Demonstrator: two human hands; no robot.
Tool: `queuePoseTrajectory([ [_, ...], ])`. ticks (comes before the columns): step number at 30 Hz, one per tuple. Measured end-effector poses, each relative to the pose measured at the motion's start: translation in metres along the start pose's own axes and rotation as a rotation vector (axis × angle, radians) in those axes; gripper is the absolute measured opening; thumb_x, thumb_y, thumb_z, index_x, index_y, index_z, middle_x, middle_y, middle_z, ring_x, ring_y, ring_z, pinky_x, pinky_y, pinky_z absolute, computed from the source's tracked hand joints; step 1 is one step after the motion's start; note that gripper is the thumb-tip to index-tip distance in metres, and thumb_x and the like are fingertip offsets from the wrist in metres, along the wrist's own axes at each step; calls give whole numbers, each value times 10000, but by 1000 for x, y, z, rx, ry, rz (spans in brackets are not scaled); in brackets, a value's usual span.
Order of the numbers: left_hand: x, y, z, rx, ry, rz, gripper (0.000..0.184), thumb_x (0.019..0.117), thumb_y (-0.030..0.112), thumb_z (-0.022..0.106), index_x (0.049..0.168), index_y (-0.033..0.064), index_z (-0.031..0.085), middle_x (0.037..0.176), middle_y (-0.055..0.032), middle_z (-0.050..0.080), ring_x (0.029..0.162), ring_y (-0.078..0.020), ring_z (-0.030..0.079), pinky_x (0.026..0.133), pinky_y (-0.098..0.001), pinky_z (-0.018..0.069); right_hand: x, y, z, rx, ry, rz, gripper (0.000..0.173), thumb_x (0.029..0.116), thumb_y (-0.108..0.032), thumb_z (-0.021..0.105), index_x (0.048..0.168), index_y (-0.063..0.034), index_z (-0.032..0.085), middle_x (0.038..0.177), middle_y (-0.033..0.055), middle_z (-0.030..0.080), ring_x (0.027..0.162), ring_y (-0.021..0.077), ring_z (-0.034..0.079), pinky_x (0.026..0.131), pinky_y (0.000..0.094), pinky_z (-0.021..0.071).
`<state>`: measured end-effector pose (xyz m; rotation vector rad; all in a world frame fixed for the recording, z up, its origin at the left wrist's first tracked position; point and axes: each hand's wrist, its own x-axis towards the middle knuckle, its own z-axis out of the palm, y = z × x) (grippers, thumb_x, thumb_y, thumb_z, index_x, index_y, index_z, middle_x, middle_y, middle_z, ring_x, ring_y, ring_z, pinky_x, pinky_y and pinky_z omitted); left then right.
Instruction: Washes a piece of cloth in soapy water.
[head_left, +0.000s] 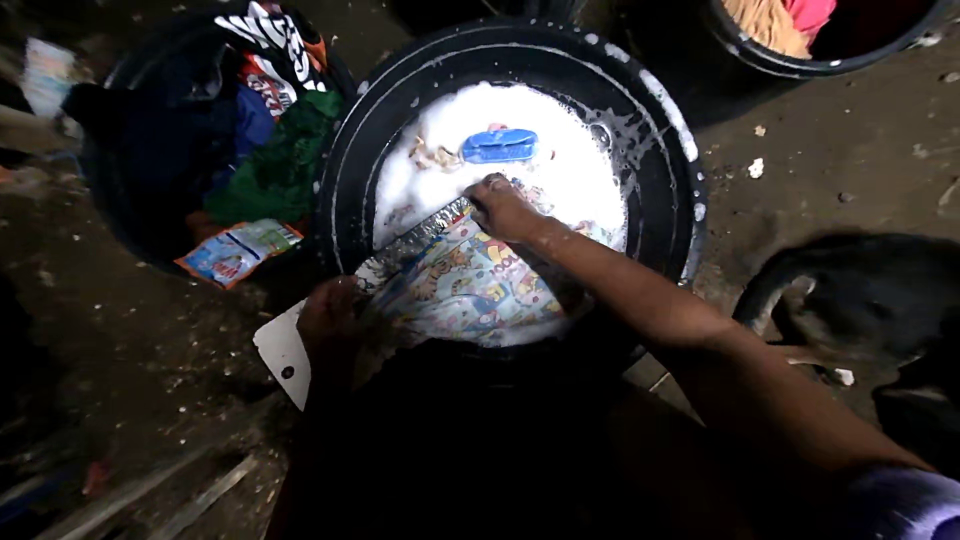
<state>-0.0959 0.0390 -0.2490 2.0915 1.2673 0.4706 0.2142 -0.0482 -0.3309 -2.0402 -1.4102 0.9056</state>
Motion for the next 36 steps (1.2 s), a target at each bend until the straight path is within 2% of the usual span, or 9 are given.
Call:
queuePoseTrajectory([
  [6, 25, 26, 22, 367, -50, 130, 570, 997, 249, 636, 1421, -102, 488, 1299, -349, 599, 1218, -515, 583, 1046, -632, 446, -7, -20, -17, -176, -177, -121, 318, 1062, -185, 505, 1240, 36, 649, 1273, 282, 608, 1285, 457, 533, 1094, 609, 386],
  [10, 41, 61, 38, 72, -352, 203, 732, 961, 270, 704, 1534, -25, 357, 1417, -237, 564, 1284, -318, 578, 1082, -484, 472, -24, -55, -51, 234, -183, -305, 174, 1072, -127, 487, 1082, 24, 575, 837, 114, 584, 744, 199, 582, 710, 372, 505],
  [13, 43, 88, 24, -353, -573, 186, 427, 1013, 194, 608, 1428, 123, 533, 953, -2, 684, 771, -36, 624, 702, -227, 545, -33, -63, -74, 621, -154, -394, 83, 1021, -83, 568, 990, -10, 594, 731, -28, 507, 642, 14, 483, 607, 192, 427],
  [17, 34, 131, -33, -806, -539, 154, 279, 1035, 249, 547, 1306, 279, 610, 798, 150, 632, 504, 46, 515, 437, -112, 459, -45, -38, -81, 854, -86, -471, 225, 996, -94, 614, 774, -101, 573, 628, -120, 492, 563, -54, 467, 538, 137, 391],
  [19, 37, 137, -40, -691, -434, 235, 340, 1030, 281, 581, 1369, 294, 554, 850, 161, 628, 569, 34, 543, 498, -126, 489, -54, -36, -83, 899, -73, -463, 191, 1004, -112, 598, 813, -109, 588, 651, -127, 520, 583, -57, 486, 552, 138, 406],
  [23, 41, 116, 25, -430, -477, 363, 755, 894, 346, 756, 1479, 10, 417, 1389, -73, 584, 1242, -109, 598, 1030, -305, 530, -66, -71, -100, 756, -78, -554, 80, 1002, -58, 611, 994, 17, 636, 730, -50, 585, 623, -46, 525, 571, 126, 448],
  [30, 1, 165, 6, -367, -695, -4, 279, 910, 233, 698, 1173, 142, 685, 923, 138, 694, 801, 74, 636, 712, -135, 540, -69, -87, -112, 719, -93, -643, 69, 969, -34, 652, 965, 35, 658, 663, -65, 513, 572, -56, 440, 533, 112, 371],
  [33, -2, 155, -39, -434, -563, 200, 145, 992, 333, 638, 1049, 260, 750, 958, 184, 732, 852, 92, 659, 742, -94, 544, -73, -78, -106, 848, -286, -649, 23, 920, 6, 682, 907, 23, 675, 681, -47, 614, 587, -47, 554, 525, 125, 462],
  [36, 31, 74, -115, -67, -506, 770, 229, 983, 220, 606, 987, 7, 690, 917, -97, 712, 834, -131, 673, 763, -299, 542, -79, -69, -89, 678, -421, -578, 178, 862, -104, 778, 749, -19, 670, 665, -27, 628, 595, -13, 561, 537, 183, 444],
])
